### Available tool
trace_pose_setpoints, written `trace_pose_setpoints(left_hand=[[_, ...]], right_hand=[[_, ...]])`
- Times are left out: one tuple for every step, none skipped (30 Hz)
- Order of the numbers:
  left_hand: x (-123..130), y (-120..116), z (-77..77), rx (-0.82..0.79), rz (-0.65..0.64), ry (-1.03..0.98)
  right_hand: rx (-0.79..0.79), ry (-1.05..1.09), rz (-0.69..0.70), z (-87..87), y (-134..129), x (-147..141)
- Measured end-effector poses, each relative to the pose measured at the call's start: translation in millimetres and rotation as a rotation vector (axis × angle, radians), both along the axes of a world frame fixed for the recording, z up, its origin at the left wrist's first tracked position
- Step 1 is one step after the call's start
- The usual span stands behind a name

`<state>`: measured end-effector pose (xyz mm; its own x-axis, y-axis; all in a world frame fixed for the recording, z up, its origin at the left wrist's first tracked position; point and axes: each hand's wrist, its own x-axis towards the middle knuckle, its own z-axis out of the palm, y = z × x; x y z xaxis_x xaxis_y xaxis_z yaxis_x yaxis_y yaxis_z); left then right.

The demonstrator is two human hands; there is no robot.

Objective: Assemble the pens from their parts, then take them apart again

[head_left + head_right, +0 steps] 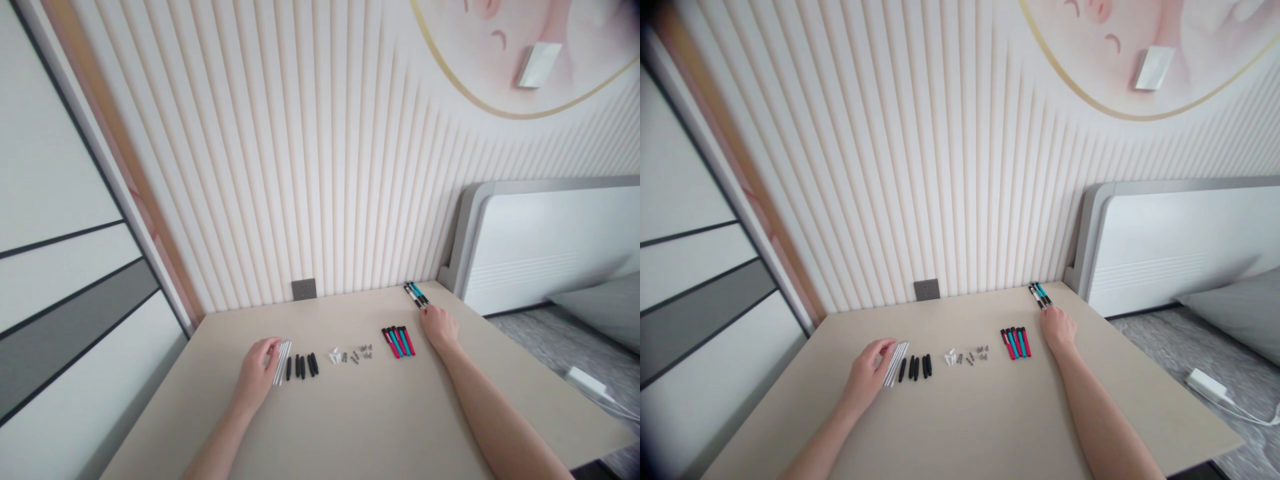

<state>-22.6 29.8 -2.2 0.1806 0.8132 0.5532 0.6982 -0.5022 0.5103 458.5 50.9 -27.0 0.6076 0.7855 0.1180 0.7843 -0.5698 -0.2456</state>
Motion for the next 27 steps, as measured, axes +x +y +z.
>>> trace_pose_setpoints(left_hand=[[0.0, 0.0, -0.1, 0.001, 0.001, 0.000], [0.1, 0.0, -0.2, 0.002, 0.001, 0.002], [0.2, 0.0, -0.3, 0.004, 0.000, 0.003], [0.3, 0.0, -0.4, 0.005, 0.000, 0.005], [0.3, 0.0, -0.5, 0.006, 0.001, 0.007], [0.2, 0.1, -0.8, 0.007, 0.001, 0.009], [0.1, 0.2, -1.2, 0.008, 0.003, 0.010], [-0.1, 0.4, -1.7, 0.007, 0.004, 0.011], [-0.4, 0.7, -2.2, 0.005, 0.005, 0.013], [-0.7, 1.0, -2.8, 0.002, 0.006, 0.014], [-0.9, 1.2, -3.4, -0.001, 0.007, 0.016], [-1.1, 1.4, -3.9, -0.004, 0.007, 0.018], [-1.2, 1.5, -4.2, -0.006, 0.008, 0.018], [-1.1, 1.4, -4.4, -0.007, 0.009, 0.015], [-1.1, 1.2, -4.3, -0.006, 0.010, 0.012], [-0.9, 0.9, -4.0, -0.005, 0.010, 0.009], [-0.6, 0.4, -3.6, -0.004, 0.011, 0.007], [-0.4, 0.0, -3.1, -0.003, 0.011, 0.005], [-0.1, -0.4, -2.6, -0.004, 0.011, 0.005], [0.2, -0.8, -2.1, -0.005, 0.009, 0.007], [0.4, -1.0, -1.8, -0.007, 0.008, 0.008], [0.6, -1.2, -1.7, -0.009, 0.006, 0.010], [0.8, -1.4, -1.8, -0.011, 0.005, 0.011], [1.0, -1.5, -2.0, -0.016, 0.003, 0.012], [1.2, -1.7, -2.4, -0.022, 0.001, 0.011], [1.5, -2.0, -2.7, -0.030, -0.003, 0.010], [1.9, -2.4, -2.9, -0.039, -0.010, 0.010]], right_hand=[[0.001, 0.000, -0.002, -0.4, 0.6, 0.1], [0.001, 0.000, -0.005, -0.8, 1.3, 0.3], [0.001, -0.001, -0.007, -1.2, 2.1, 0.4], [0.002, -0.002, -0.009, -1.5, 2.9, 0.5], [0.004, -0.002, -0.012, -1.7, 3.6, 0.7], [0.006, -0.001, -0.013, -1.9, 4.3, 0.9], [0.009, 0.001, -0.014, -2.0, 5.0, 1.1], [0.010, 0.004, -0.016, -2.1, 5.5, 1.5], [0.010, 0.008, -0.018, -2.2, 6.0, 1.9], [0.010, 0.013, -0.022, -2.2, 6.4, 2.3], [0.011, 0.017, -0.027, -2.2, 6.9, 2.7], [0.011, 0.022, -0.031, -2.2, 7.4, 3.2], [0.013, 0.025, -0.035, -2.3, 7.9, 3.7], [0.015, 0.028, -0.038, -2.3, 8.5, 4.2], [0.017, 0.031, -0.040, -2.4, 9.1, 4.7], [0.018, 0.033, -0.043, -2.6, 9.6, 5.4], [0.019, 0.036, -0.045, -2.8, 10.0, 6.0], [0.020, 0.039, -0.048, -3.0, 10.3, 6.8], [0.020, 0.043, -0.050, -3.4, 10.3, 7.6], [0.020, 0.047, -0.052, -3.8, 10.2, 8.4], [0.021, 0.051, -0.053, -4.4, 9.8, 9.1], [0.022, 0.054, -0.053, -4.9, 9.1, 9.7], [0.023, 0.056, -0.053, -5.6, 8.4, 10.3], [0.025, 0.058, -0.051, -6.2, 7.4, 10.6], [0.026, 0.059, -0.049, -6.8, 6.3, 10.9], [0.028, 0.060, -0.047, -7.3, 5.2, 10.9], [0.030, 0.061, -0.044, -7.7, 4.0, 10.9]])
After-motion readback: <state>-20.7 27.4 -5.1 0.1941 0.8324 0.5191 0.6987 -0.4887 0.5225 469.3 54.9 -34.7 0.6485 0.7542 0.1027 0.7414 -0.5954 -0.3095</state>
